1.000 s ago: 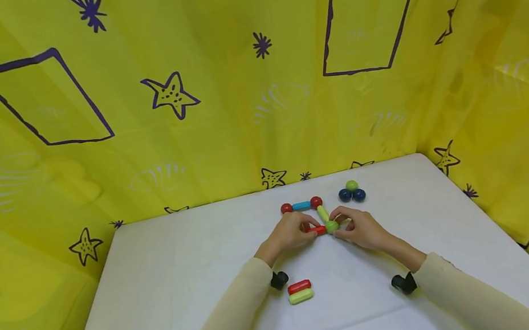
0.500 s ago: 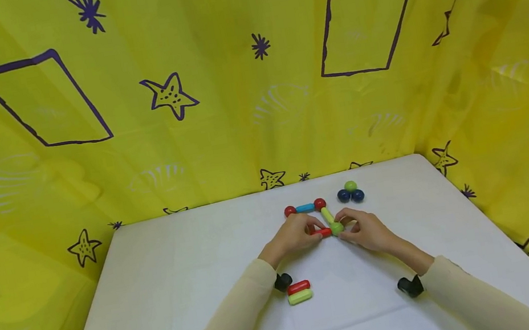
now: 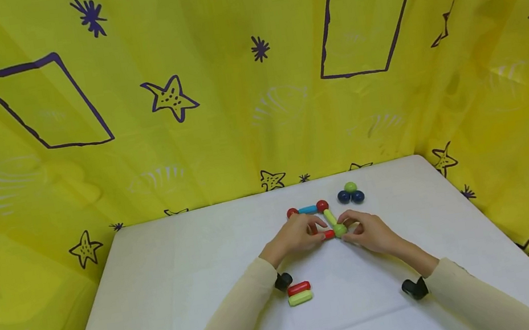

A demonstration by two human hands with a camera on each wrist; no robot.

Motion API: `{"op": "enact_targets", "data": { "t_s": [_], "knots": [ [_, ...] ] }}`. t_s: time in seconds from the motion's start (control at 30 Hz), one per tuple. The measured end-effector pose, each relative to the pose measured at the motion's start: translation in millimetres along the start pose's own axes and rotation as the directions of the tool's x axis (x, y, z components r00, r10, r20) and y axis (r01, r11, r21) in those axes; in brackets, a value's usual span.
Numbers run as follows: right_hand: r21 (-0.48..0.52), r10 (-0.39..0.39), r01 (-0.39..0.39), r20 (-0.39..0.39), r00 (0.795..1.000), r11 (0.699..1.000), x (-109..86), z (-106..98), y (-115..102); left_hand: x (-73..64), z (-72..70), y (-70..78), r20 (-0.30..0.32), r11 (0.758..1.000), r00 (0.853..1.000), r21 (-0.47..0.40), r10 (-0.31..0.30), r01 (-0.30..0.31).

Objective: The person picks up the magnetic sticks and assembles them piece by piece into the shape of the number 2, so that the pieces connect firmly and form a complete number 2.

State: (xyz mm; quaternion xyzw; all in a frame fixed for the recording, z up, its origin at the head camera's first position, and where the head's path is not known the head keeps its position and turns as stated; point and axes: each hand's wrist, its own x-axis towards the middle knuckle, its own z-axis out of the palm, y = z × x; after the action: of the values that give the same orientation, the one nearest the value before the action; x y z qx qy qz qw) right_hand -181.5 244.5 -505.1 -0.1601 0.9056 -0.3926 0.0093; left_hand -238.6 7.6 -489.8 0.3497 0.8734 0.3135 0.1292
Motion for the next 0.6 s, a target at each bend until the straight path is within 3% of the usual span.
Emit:
{"op": "enact_targets", "data": {
  "t_s": [0.13, 0.33, 0.6],
  "knots": [
    [0.004, -0.018, 0.018, 0.003, 1.0, 1.0, -2.9, -2.4, 0.7, 3.7, -9.7, 3.0, 0.008, 1.0, 1.0, 0.015, 0.007, -0.007],
    [0.011, -0.005, 0.005, 0.017, 1.0, 1.0, -5.2, -5.0, 5.6, 13.0, -25.9, 9.0, -0.01, 0.995, 0.998, 0.076, 0.064, -0.064],
    [0.057, 0.001, -0.003, 0.044, 0.999, 0.998, -6.1, -8.5, 8.4, 26.2, -37.6, 14.0, -0.042, 0.989, 0.997, 0.13, 0.071, -0.066]
  ]
}}
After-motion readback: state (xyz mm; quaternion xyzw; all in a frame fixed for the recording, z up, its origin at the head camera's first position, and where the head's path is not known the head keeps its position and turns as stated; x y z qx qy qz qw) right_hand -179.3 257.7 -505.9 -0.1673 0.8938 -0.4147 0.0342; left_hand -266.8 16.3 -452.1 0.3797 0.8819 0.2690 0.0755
